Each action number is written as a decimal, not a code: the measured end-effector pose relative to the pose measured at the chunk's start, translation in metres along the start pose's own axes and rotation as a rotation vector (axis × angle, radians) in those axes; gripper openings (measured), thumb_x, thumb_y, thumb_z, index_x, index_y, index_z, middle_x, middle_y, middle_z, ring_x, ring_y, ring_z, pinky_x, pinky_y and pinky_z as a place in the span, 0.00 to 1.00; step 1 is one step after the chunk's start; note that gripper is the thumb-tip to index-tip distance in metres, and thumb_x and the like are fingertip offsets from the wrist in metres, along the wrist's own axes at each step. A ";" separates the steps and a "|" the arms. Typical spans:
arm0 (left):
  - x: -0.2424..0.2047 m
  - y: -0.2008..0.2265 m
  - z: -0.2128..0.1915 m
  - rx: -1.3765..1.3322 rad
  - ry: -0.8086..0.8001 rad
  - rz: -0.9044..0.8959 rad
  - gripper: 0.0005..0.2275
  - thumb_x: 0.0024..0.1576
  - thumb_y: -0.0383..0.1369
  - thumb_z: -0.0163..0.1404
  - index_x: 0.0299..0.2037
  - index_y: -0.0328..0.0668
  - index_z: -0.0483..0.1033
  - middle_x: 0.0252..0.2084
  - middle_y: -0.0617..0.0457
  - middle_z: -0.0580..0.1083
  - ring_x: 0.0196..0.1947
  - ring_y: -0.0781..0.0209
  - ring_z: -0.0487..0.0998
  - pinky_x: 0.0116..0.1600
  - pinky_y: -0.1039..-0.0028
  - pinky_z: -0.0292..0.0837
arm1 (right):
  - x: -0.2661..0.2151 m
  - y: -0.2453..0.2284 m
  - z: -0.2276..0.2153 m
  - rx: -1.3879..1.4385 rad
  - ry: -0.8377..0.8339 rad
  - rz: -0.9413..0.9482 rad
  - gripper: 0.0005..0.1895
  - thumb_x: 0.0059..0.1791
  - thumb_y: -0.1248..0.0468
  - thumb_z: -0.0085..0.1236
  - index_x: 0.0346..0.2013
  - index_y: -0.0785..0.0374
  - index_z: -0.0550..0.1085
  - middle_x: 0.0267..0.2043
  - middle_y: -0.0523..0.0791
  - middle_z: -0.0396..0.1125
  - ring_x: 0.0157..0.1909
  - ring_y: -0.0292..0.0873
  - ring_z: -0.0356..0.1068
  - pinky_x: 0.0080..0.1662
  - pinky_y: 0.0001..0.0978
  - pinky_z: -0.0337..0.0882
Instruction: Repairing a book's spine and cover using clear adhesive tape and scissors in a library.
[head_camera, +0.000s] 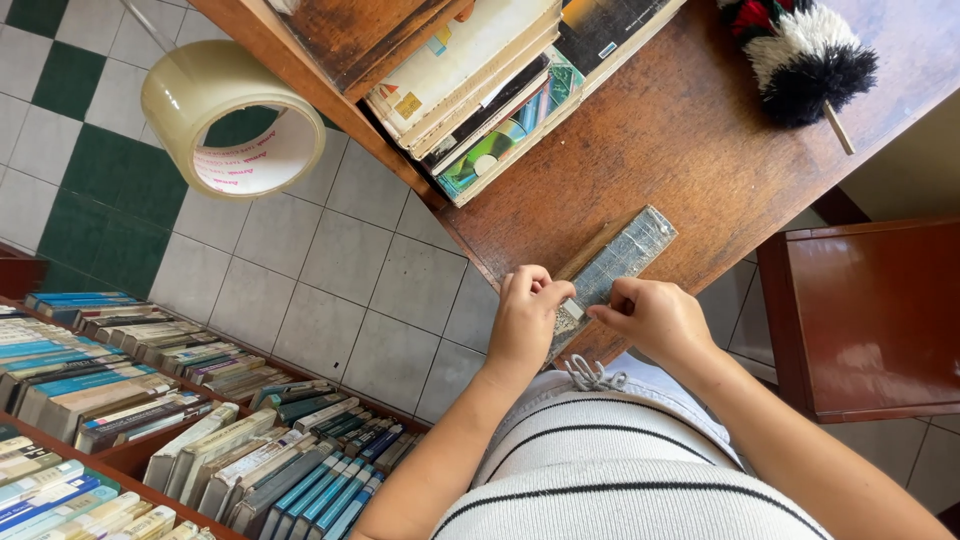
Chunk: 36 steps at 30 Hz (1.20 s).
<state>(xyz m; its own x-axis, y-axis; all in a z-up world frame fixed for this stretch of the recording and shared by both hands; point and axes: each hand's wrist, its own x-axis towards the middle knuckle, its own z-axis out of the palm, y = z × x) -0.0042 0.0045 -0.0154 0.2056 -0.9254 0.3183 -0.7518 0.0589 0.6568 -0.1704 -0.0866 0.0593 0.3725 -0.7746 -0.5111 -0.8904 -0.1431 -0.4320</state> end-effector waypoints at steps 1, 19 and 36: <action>0.001 0.000 -0.002 0.000 -0.001 0.001 0.11 0.54 0.22 0.54 0.39 0.57 0.76 0.38 0.59 0.64 0.38 0.58 0.72 0.46 0.70 0.74 | 0.002 0.006 0.004 0.001 0.000 0.001 0.13 0.46 0.50 0.62 0.26 0.55 0.76 0.20 0.42 0.71 0.31 0.48 0.74 0.36 0.37 0.70; -0.012 0.002 -0.001 0.367 0.169 0.129 0.18 0.51 0.46 0.57 0.52 0.60 0.81 0.44 0.66 0.77 0.38 0.64 0.76 0.43 0.69 0.71 | -0.001 0.063 0.046 -0.147 0.291 -0.838 0.31 0.48 0.60 0.55 0.68 0.53 0.65 0.27 0.45 0.66 0.31 0.48 0.72 0.36 0.40 0.73; -0.012 0.022 0.000 0.303 0.028 -0.079 0.27 0.38 0.45 0.60 0.52 0.54 0.78 0.45 0.61 0.74 0.42 0.59 0.77 0.49 0.60 0.67 | 0.002 0.072 0.053 -0.241 0.127 -0.755 0.34 0.50 0.58 0.51 0.72 0.43 0.57 0.27 0.40 0.68 0.33 0.43 0.74 0.39 0.36 0.73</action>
<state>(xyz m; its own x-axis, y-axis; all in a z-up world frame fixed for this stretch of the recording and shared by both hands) -0.0229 0.0170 -0.0049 0.2845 -0.9119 0.2959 -0.8844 -0.1306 0.4480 -0.2201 -0.0654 -0.0121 0.8772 -0.4775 -0.0497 -0.4470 -0.7747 -0.4472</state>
